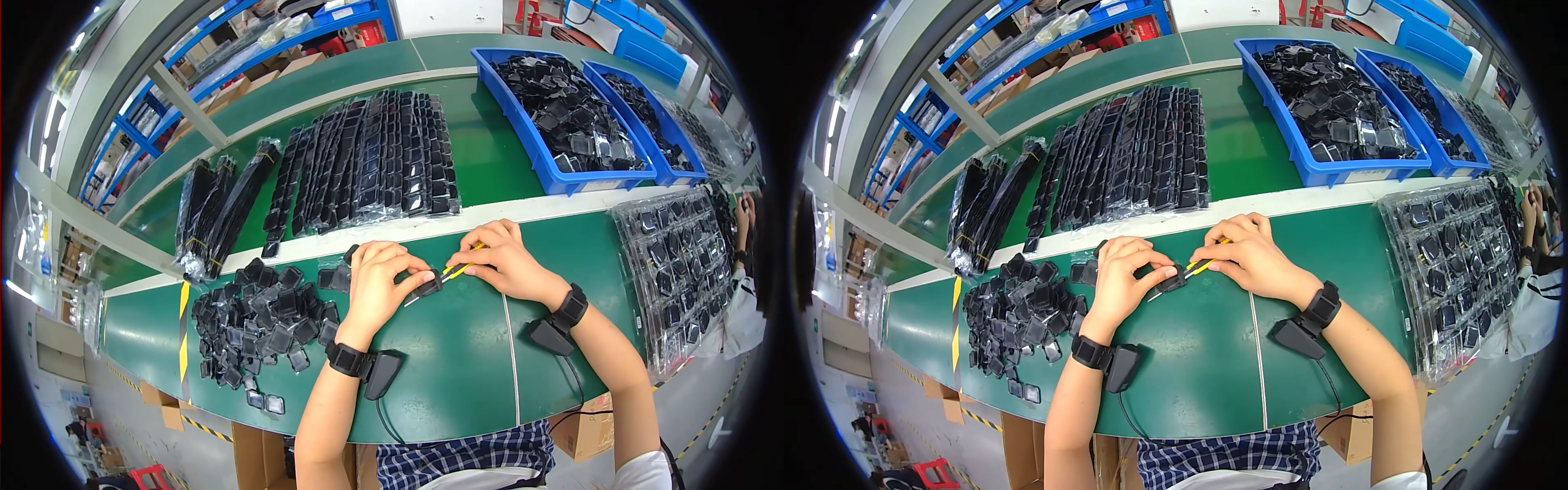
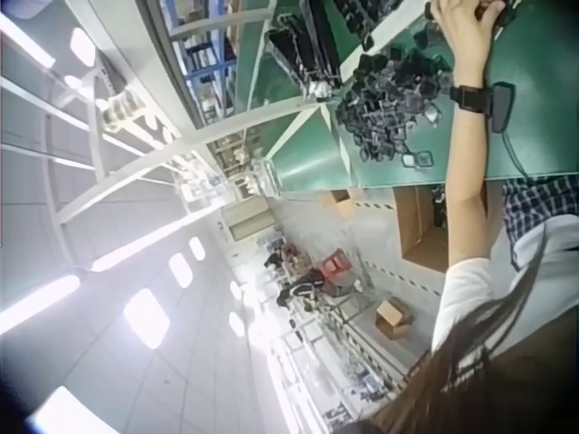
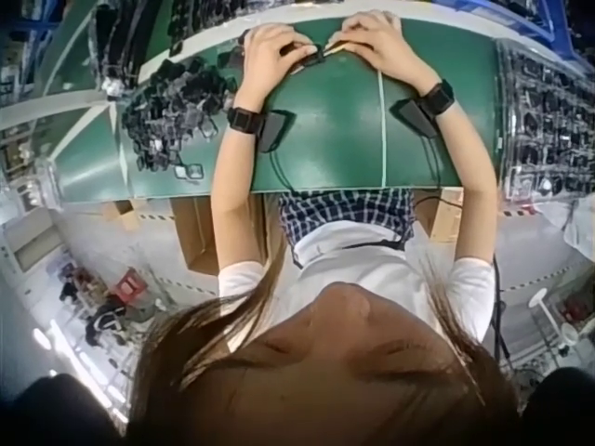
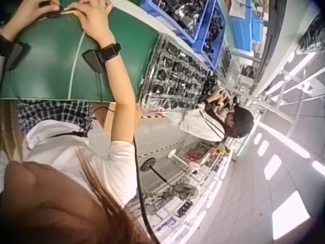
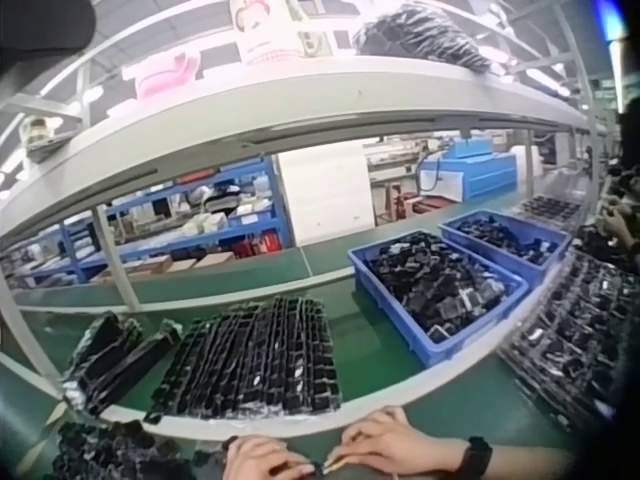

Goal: The person separates small black components from a plastic strip using a utility knife, handling them one at a time. After each cut, they place the detached components into a pile on the green work surface.

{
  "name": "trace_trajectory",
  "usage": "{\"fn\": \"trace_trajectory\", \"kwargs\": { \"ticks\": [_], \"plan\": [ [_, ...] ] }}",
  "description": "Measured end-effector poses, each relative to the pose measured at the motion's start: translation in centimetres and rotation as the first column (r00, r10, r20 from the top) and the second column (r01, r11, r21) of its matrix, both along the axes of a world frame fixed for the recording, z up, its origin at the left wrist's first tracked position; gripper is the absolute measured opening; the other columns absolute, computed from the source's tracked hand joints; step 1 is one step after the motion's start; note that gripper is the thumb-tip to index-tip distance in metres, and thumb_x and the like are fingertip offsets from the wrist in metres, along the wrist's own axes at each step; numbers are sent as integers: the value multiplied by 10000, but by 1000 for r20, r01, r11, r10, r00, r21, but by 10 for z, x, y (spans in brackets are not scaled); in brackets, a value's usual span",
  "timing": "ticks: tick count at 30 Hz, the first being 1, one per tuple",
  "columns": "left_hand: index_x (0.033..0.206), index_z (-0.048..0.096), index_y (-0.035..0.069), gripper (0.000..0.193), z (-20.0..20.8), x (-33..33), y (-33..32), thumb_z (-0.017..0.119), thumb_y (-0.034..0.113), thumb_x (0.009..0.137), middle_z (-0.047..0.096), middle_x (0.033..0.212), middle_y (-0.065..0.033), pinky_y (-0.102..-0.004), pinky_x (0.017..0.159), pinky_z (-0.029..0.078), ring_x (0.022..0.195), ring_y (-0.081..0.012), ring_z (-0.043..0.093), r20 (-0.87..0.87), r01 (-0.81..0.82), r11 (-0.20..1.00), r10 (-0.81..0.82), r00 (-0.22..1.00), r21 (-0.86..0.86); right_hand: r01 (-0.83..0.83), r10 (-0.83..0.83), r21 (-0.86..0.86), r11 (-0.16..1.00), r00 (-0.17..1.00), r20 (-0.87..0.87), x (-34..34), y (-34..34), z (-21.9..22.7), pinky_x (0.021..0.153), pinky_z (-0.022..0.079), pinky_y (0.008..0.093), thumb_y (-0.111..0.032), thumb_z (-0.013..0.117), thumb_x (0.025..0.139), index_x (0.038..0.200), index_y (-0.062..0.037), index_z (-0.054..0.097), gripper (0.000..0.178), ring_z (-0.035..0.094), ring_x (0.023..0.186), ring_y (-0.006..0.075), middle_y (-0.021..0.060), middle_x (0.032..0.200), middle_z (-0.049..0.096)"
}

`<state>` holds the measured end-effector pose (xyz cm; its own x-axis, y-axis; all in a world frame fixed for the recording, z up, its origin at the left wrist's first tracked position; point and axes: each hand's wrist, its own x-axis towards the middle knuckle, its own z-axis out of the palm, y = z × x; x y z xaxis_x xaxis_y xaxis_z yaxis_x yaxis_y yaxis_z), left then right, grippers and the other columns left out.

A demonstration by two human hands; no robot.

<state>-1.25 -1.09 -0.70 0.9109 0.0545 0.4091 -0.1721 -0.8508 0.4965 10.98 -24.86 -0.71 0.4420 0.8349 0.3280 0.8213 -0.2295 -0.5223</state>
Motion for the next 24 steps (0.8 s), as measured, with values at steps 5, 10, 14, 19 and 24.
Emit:
{"fn": "trace_trajectory", "kwargs": {
  "ticks": [5, 10, 14, 19, 24],
  "plan": [
    [857, 807, 167, 169, 4, -5, -1, 851, 317, 791, 720, 930, 11, -426, 1087, 351, 1088, -194, 614, -21, 11, 1000, -11, 1000, 0, -152, 151, -50, 987, 988, -28, 20, -15, 5, 1135, 274, 418, -154, 785, 865, 1115, -245, 799, 267, 516, 1165, 205, -36, 1118, 604],
    [946, 813, 181, 155, 4, -8, 2, 845, 263, 818, 725, 992, 12, -449, 1143, 320, 1136, -200, 611, -43, 51, 998, -49, 998, 39, -75, 73, -6, 997, 988, -133, 27, -40, 11, 1131, 302, 415, -94, 784, 848, 1096, -190, 805, 267, 536, 1163, 218, -16, 1121, 617],
    [1204, 755, 249, 337, 13, -14, -10, 758, 380, 893, 649, 1280, 2, -618, 1227, 135, 1334, -231, 510, -4, 30, 990, -30, 1000, 138, -13, 24, 49, 999, 976, -218, 25, -39, 15, 1110, 339, 396, -42, 766, 844, 1112, -154, 798, 293, 558, 1152, 225, 7, 1124, 635],
    [1454, 599, 362, 484, 0, -16, -17, 618, 451, 979, 471, 1578, -53, -809, 1150, 46, 1541, -371, 281, -15, -93, 919, 107, 994, 382, 1, 37, 118, 993, 947, -318, 28, -38, 12, 1108, 340, 397, -64, 770, 866, 1149, -181, 797, 307, 557, 1152, 209, -7, 1140, 660],
    [1487, 567, 264, 510, -23, -12, -8, 555, 290, 978, 435, 1589, -159, -846, 1098, 158, 1503, -494, 281, 16, -387, 825, 418, 908, 411, 9, 25, 106, 994, 948, -316, 28, -40, 11, 1096, 358, 388, -67, 773, 866, 1148, -181, 799, 305, 554, 1152, 212, -8, 1146, 659]
  ]
}}
